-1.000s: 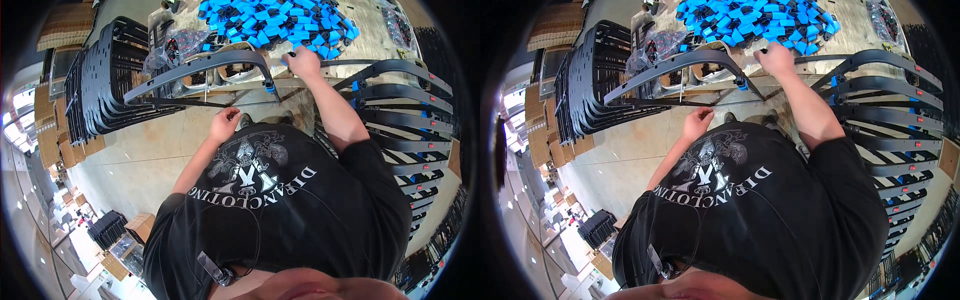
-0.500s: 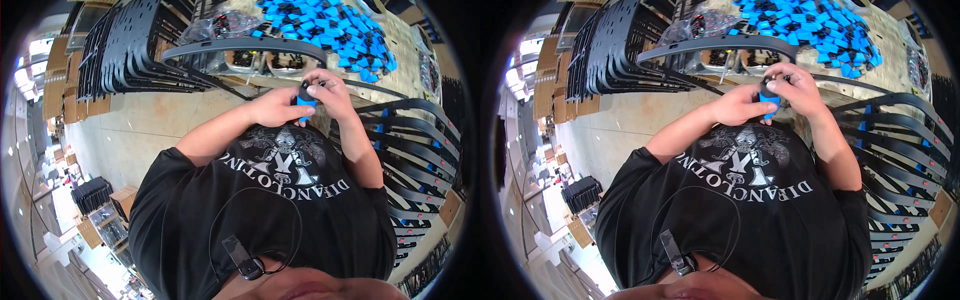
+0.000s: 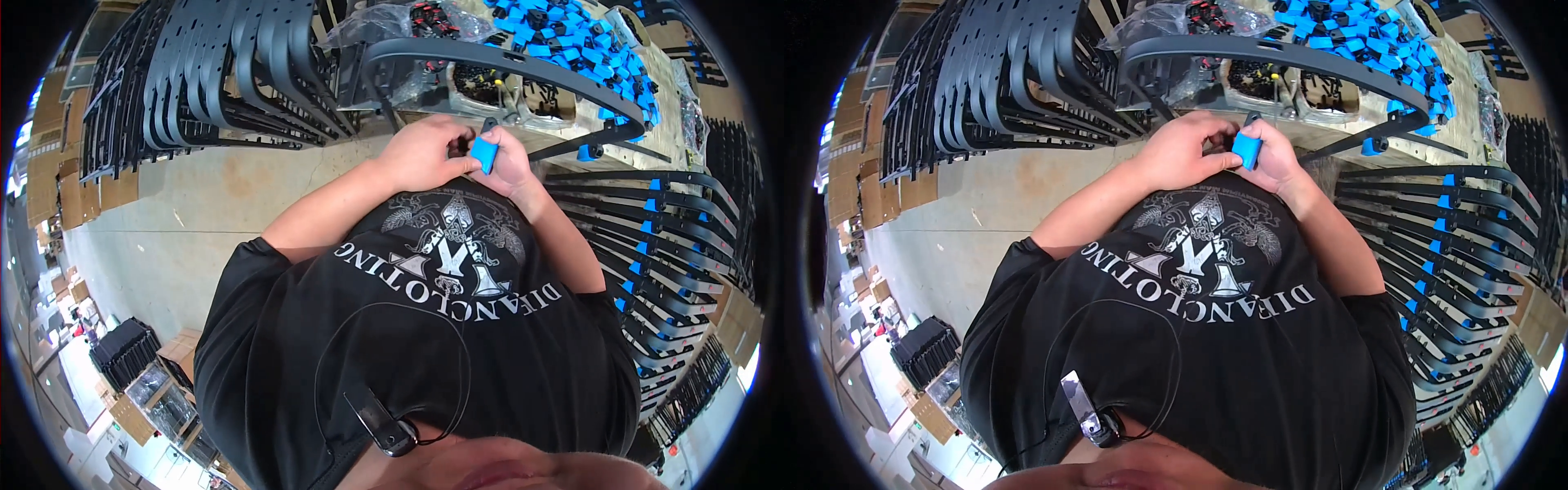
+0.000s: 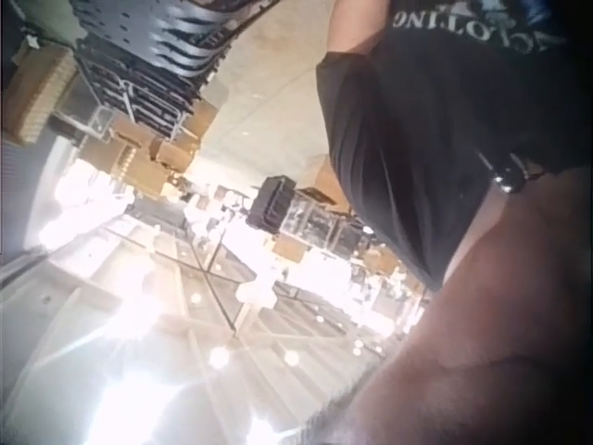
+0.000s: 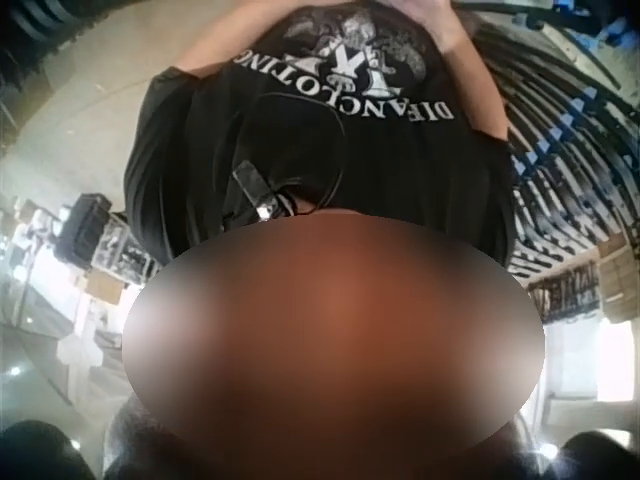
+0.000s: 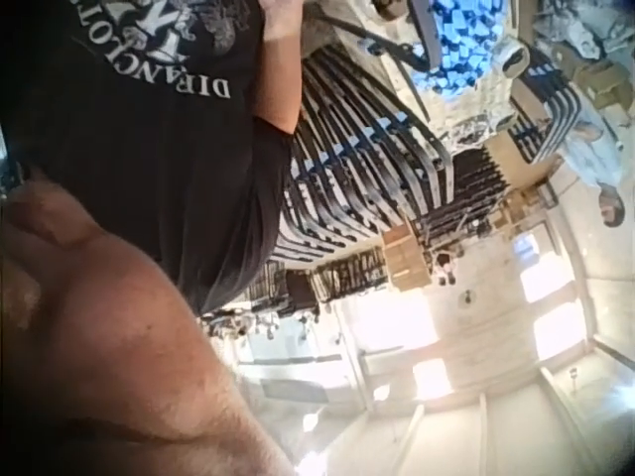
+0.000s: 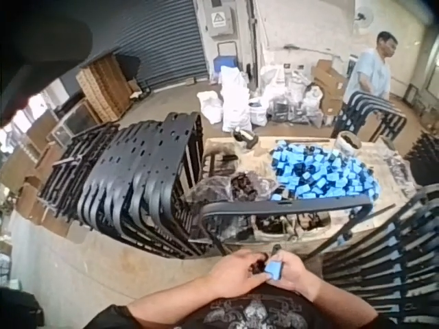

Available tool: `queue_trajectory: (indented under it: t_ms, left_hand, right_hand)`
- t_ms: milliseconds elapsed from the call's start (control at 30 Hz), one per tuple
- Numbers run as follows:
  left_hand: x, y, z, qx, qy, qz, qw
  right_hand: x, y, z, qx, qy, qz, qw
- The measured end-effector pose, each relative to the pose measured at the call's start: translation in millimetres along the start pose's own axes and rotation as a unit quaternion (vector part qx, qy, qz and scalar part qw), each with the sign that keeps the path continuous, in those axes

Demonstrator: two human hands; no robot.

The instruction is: Assembling plastic caps and hardware onto metal frame components in a factory.

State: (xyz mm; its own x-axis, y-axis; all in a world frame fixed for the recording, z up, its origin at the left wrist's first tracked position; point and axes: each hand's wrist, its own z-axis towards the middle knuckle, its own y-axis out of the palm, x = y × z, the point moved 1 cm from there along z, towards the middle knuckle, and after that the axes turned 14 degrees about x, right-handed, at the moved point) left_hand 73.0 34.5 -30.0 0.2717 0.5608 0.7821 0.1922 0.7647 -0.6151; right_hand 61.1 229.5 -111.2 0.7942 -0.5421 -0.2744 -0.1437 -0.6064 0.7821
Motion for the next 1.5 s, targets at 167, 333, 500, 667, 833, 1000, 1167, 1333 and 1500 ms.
queue_trajectory:
  t_ms: [167, 333, 500, 667, 833, 1000, 1167, 1333, 1500]
  left_hand:
    - [-32.7, -50.6, -19.1, -0.037, 0.062, -0.007, 0.997]
    - [-80.0, -58.7, -37.5, -0.054, 0.037, 0.054, 0.996]
    - [-114.0, -57.4, -55.5, -0.008, 0.022, 0.04, 0.999]
    - [-123.4, -64.9, -62.4, 0.03, -0.059, 0.107, 0.992]
    - [-166.4, -53.5, -76.2, 0.067, -0.197, -0.076, 0.975]
    - [-213.0, -38.8, -76.3, 0.14, -0.394, -0.406, 0.812]
    - [-215.7, -37.6, -57.5, 0.118, -0.369, -0.421, 0.82]
    - [-221.4, -43.6, -50.6, 0.079, -0.365, -0.465, 0.802]
    - [-220.5, -45.0, -43.5, 0.102, -0.373, -0.473, 0.792]
  right_hand:
    - [27.6, 31.7, 29.6, -0.057, 0.047, -0.039, 0.996]
    - [63.5, 46.9, 58.5, 0.057, 0.051, -0.026, 0.997]
    - [81.9, 41.0, 85.1, 0.063, 0.088, -0.101, 0.989]
    - [95.7, 48.3, 103.8, 0.067, 0.051, -0.166, 0.983]
    - [114.4, 34.4, 130.7, 0.095, 0.072, -0.195, 0.974]
    - [110.6, 33.8, 150.0, 0.253, -0.084, -0.541, 0.798]
    - [113.8, 0.9, 187.8, 0.227, -0.194, -0.573, 0.763]
    - [117.6, 9.1, 188.6, 0.199, -0.174, -0.508, 0.82]
    - [118.7, 26.2, 170.5, 0.201, -0.207, -0.562, 0.775]
